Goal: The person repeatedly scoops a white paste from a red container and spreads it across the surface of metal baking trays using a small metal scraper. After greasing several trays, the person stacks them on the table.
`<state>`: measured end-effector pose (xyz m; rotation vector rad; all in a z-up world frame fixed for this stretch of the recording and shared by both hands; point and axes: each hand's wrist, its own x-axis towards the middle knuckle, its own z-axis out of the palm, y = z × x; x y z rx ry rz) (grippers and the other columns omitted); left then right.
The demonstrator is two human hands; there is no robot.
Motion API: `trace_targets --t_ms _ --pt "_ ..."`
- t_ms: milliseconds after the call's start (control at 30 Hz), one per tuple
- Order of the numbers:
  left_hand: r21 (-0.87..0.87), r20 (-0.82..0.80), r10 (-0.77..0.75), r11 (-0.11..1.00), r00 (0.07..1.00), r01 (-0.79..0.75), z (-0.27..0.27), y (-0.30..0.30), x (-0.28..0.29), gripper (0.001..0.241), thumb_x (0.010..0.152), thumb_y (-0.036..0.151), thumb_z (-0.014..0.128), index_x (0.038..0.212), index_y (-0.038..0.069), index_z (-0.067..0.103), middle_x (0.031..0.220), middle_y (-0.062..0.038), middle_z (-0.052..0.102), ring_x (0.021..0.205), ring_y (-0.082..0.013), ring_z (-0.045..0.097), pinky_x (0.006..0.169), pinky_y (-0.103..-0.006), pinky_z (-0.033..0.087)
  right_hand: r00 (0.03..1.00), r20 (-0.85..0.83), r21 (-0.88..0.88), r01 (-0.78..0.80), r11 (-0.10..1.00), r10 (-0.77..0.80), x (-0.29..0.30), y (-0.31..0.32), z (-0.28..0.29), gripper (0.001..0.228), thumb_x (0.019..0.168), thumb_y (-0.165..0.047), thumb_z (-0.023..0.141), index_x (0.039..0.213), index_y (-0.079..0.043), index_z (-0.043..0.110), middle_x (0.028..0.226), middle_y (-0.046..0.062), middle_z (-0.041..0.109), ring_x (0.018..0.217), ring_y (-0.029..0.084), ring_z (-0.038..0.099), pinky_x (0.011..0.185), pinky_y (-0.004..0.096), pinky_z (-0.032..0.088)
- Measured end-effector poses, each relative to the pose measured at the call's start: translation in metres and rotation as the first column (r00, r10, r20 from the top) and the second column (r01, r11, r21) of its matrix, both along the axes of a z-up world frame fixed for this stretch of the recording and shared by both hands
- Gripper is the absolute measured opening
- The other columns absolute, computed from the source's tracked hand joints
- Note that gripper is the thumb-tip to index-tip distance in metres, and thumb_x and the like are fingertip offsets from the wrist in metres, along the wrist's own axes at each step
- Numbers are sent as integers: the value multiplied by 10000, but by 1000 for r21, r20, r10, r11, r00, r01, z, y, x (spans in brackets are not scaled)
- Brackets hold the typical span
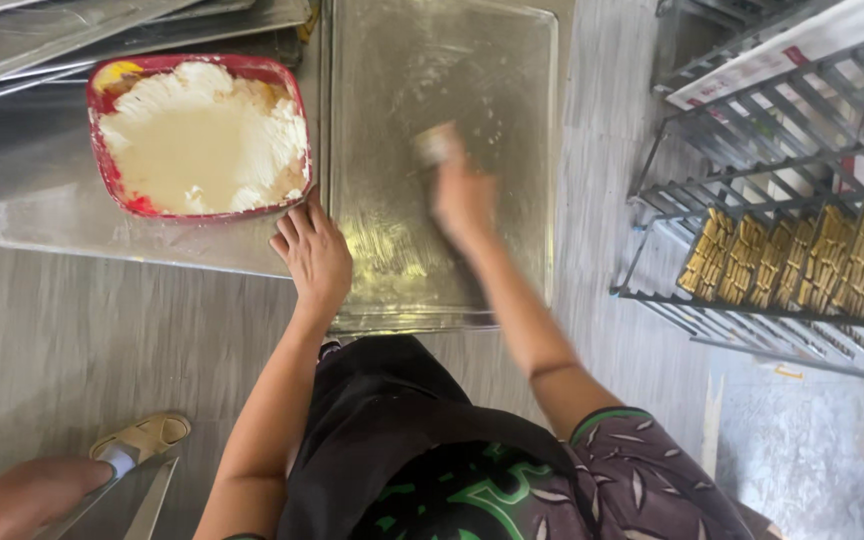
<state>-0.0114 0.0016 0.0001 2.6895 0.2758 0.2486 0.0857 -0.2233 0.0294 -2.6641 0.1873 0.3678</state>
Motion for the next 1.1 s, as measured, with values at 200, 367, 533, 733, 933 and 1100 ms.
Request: trace_targets --t_ms 200,367,533,733,933,1100 --pt "-29 65 -18 999 998 20 -2 -5 -8 605 958 153 614 1521 20 435 1317 -186 524 1179 -373 474 962 -525 333 763 31 312 606 732 -645 -6 -33 25 563 1179 -416 374 1307 22 705 1061 221 715 877 329 736 792 473 574" --pt "-56 71 -40 997 997 44 1 0 -2 653 951 133 643 1539 -1 394 1345 -195 503 1189 -374 460 971 -528 325 956 45 -121 -283 951 290 -126 84 1 608 1085 -140 279 1689 -162 212 823 125 693 809 253 694 1025 535 528" --pt "-29 150 -49 998 988 54 -5 -4 -12 650 967 114 651 1562 62 395 1315 -164 515 1174 -353 464 954 -519 325 894 398 -256 324 911 -206 -134 -77 1 426 1138 -321 338 1464 -93 492 850 15 685 507 77 586 538 379 544" --pt "-13 102 -59 998 993 61 -2 -3 -3 713 899 61 658 1565 174 430 1193 -132 529 1129 -343 467 922 -508 323 693 664 -386 -6 923 282 -126 41 1 542 1123 -154 410 1640 -195 252 1384 76 662 1153 270 706 1064 614 394" --pt "-29 118 -88 995 989 92 -3 -3 -11 732 850 40 666 1548 142 474 1257 -157 509 1133 -361 455 919 -519 319 943 5 142 329 934 -333 -61 -29 -10 488 1160 -198 446 1633 -247 338 1031 87 710 785 200 687 856 539 597" --pt "-121 113 -13 992 993 27 -5 -23 -12 557 871 34 647 1411 155 585 1453 -210 418 1321 -400 403 993 -539 302 851 312 326 322 889 -422 -19 -231 -60 733 1004 -97 663 1610 -112 250 1291 188 612 1160 300 632 1094 456 423"
